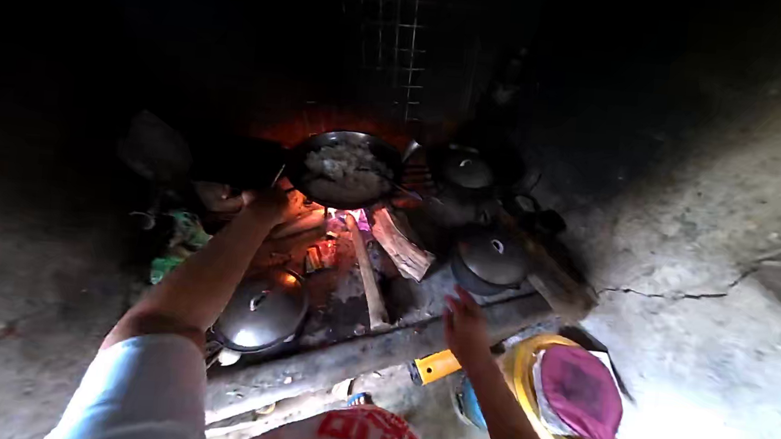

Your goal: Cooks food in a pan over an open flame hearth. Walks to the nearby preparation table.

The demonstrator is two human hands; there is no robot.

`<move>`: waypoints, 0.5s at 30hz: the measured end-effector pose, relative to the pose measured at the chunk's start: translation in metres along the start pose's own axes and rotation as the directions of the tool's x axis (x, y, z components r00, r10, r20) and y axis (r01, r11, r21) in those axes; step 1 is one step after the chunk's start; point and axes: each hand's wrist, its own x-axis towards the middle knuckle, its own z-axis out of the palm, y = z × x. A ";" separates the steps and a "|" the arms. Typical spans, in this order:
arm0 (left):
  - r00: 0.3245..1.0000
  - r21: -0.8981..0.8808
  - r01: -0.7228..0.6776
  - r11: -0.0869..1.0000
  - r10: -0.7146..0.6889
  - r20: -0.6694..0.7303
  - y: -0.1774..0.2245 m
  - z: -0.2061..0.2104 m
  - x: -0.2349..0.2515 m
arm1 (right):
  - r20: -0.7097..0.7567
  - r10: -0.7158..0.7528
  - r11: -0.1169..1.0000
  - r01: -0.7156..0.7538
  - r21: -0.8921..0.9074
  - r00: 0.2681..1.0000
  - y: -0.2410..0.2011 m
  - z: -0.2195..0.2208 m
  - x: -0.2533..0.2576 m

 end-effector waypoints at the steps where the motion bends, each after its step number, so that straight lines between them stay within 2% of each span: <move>1: 1.000 0.004 0.004 1.000 -0.004 0.024 0.002 0.011 0.014 | -0.007 -0.048 0.998 0.047 -0.039 0.999 -0.019 0.005 0.046; 3: 0.998 0.022 0.044 0.999 -0.044 0.035 0.013 0.012 0.027 | -0.014 -0.085 0.985 0.082 -0.152 0.996 -0.049 0.018 0.130; 7: 0.991 0.088 0.132 0.987 -0.134 0.016 0.022 -0.035 0.014 | 0.147 0.022 0.919 0.037 -0.392 0.989 -0.090 0.033 0.247; 10: 0.992 0.167 0.121 0.978 -0.127 0.022 0.016 -0.076 -0.012 | 0.282 0.117 0.899 0.020 -0.438 0.952 -0.097 0.045 0.277; 12: 0.998 0.228 0.065 0.972 -0.061 -0.022 0.002 -0.088 -0.015 | 0.360 0.185 0.916 -0.027 -0.401 0.915 -0.104 0.042 0.289; 15: 0.999 0.252 0.022 0.967 -0.012 -0.042 -0.007 -0.096 -0.011 | 0.388 0.168 0.910 0.008 -0.414 0.906 -0.116 0.027 0.297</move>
